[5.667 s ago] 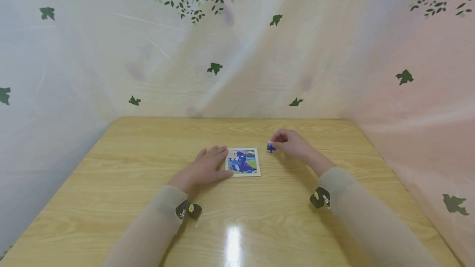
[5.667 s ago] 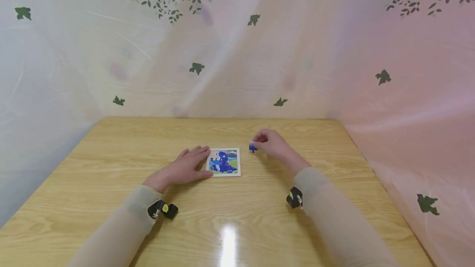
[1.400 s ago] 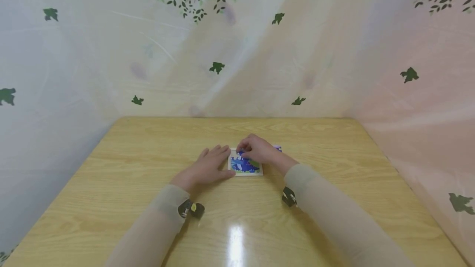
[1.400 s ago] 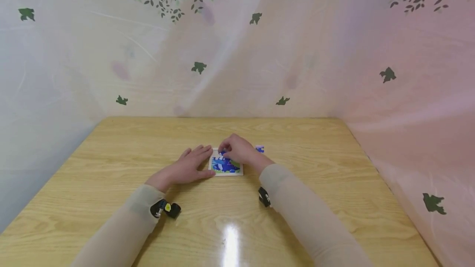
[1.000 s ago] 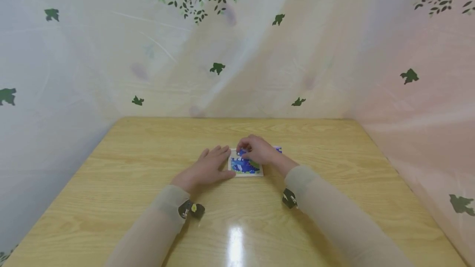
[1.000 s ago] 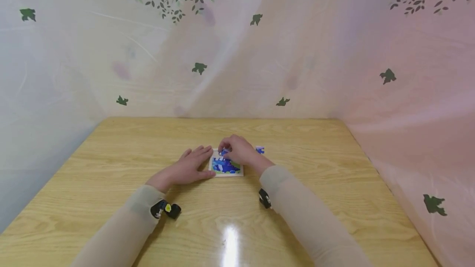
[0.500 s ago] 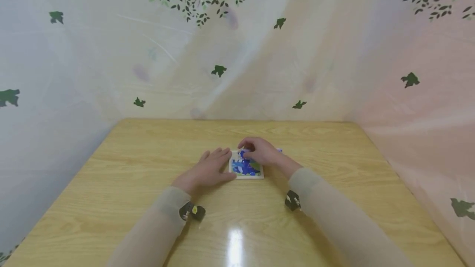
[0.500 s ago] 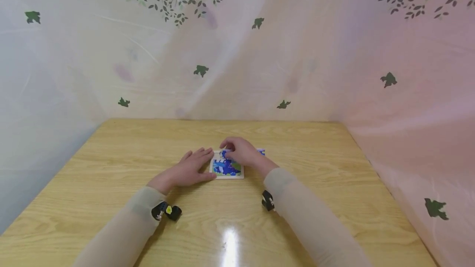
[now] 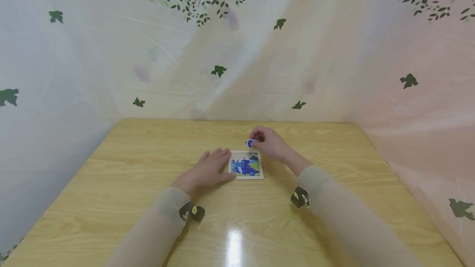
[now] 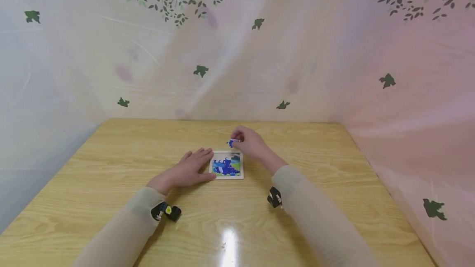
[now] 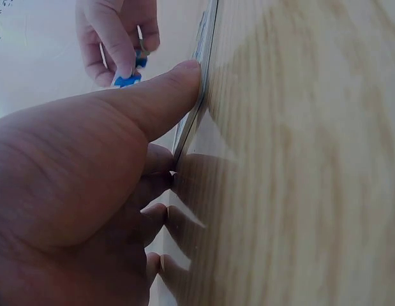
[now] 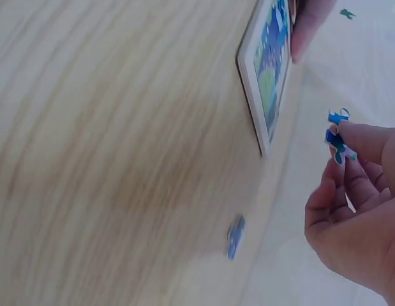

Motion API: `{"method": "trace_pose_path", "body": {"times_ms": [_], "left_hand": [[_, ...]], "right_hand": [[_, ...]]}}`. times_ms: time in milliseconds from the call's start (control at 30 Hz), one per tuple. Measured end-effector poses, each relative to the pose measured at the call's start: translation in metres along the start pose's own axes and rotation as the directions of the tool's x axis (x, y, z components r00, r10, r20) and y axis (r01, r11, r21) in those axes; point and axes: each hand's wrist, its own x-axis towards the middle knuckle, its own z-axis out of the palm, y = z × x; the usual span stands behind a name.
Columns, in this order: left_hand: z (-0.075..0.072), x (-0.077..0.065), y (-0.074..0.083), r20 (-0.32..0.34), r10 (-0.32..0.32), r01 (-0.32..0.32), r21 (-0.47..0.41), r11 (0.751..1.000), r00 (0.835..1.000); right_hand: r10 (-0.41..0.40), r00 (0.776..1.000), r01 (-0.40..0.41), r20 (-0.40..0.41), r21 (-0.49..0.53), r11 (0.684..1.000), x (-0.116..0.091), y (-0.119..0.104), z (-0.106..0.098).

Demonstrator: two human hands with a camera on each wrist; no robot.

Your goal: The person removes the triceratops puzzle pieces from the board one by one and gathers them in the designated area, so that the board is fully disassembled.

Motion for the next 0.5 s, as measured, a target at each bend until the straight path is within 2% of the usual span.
{"method": "trace_pose_path", "body": {"times_ms": [200, 500], "left_hand": [[-0.003, -0.002, 0.003, 0.010, -0.019, 0.019, 0.003, 1.000, 1.000], [-0.004, -0.004, 0.004, 0.016, -0.007, 0.007, 0.000, 1.000, 1.000]], "right_hand": [[-0.007, 0.999, 0.005, -0.050, -0.049, 0.999, -0.006, 0.014, -0.021], [0.016, 0.999, -0.019, -0.044, -0.073, 0.997, -0.019, 0.034, -0.048]]}}
